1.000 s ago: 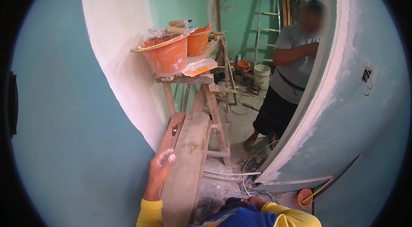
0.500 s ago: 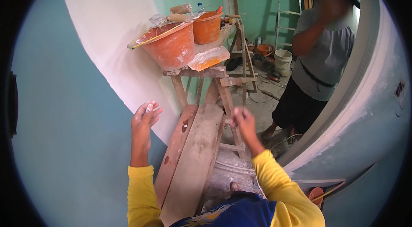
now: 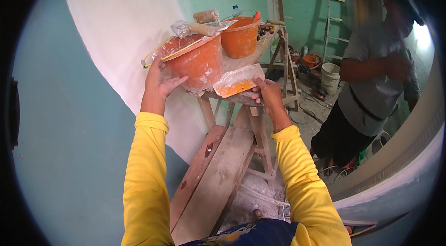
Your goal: The person carries wooden planks up a spiral staircase and places them on a scaffold. They then use a trowel and hawk to scoop plaster and apply it to the wall, smoothing the surface with repeated strokes.
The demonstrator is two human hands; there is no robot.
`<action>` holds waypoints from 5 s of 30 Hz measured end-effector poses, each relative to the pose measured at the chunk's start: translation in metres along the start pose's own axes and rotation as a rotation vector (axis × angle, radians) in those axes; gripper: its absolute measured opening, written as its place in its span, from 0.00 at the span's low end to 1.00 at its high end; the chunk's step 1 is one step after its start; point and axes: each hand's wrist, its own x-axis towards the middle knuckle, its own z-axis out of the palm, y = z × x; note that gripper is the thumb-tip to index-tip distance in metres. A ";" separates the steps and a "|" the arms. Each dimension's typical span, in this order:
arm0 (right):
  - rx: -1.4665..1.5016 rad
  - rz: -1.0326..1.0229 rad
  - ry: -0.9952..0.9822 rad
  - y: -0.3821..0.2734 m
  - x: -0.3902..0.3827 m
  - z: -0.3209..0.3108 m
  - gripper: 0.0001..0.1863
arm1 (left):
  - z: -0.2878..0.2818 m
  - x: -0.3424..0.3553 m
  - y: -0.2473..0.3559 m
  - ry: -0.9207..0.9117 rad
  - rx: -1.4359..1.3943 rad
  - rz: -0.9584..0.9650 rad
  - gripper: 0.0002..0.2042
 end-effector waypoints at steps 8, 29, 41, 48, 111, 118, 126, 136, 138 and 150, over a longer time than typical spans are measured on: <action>0.211 -0.119 0.045 0.009 0.010 0.015 0.08 | 0.004 0.038 0.009 0.019 -0.208 0.068 0.27; 0.390 -0.226 0.202 0.006 -0.111 -0.112 0.08 | -0.205 -0.217 0.025 0.027 -0.371 0.117 0.22; 0.407 0.117 0.169 -0.040 -0.140 -0.089 0.14 | -0.172 -0.323 -0.014 0.594 -0.190 0.104 0.19; 0.445 0.231 0.042 -0.097 -0.130 -0.034 0.16 | -0.125 -0.345 -0.015 0.556 -0.223 0.090 0.20; -0.704 -0.549 -0.814 -0.101 -0.252 0.161 0.23 | -0.132 -0.240 -0.005 0.158 0.217 0.228 0.26; -0.773 -0.517 -0.781 -0.134 -0.234 0.142 0.23 | -0.114 -0.229 -0.008 0.095 0.163 0.213 0.25; -0.782 -0.497 -0.801 -0.119 -0.230 0.139 0.24 | -0.127 -0.229 -0.016 0.101 0.144 0.188 0.24; -0.690 -0.602 -0.758 -0.117 -0.238 0.141 0.22 | -0.151 -0.238 -0.018 0.086 0.071 0.233 0.22; -0.753 -0.626 -0.792 -0.114 -0.225 0.143 0.20 | -0.186 -0.241 -0.016 0.054 -0.054 0.316 0.22; -0.943 -0.479 -0.440 -0.174 -0.193 0.142 0.17 | -0.175 -0.362 0.091 0.461 -0.122 0.520 0.24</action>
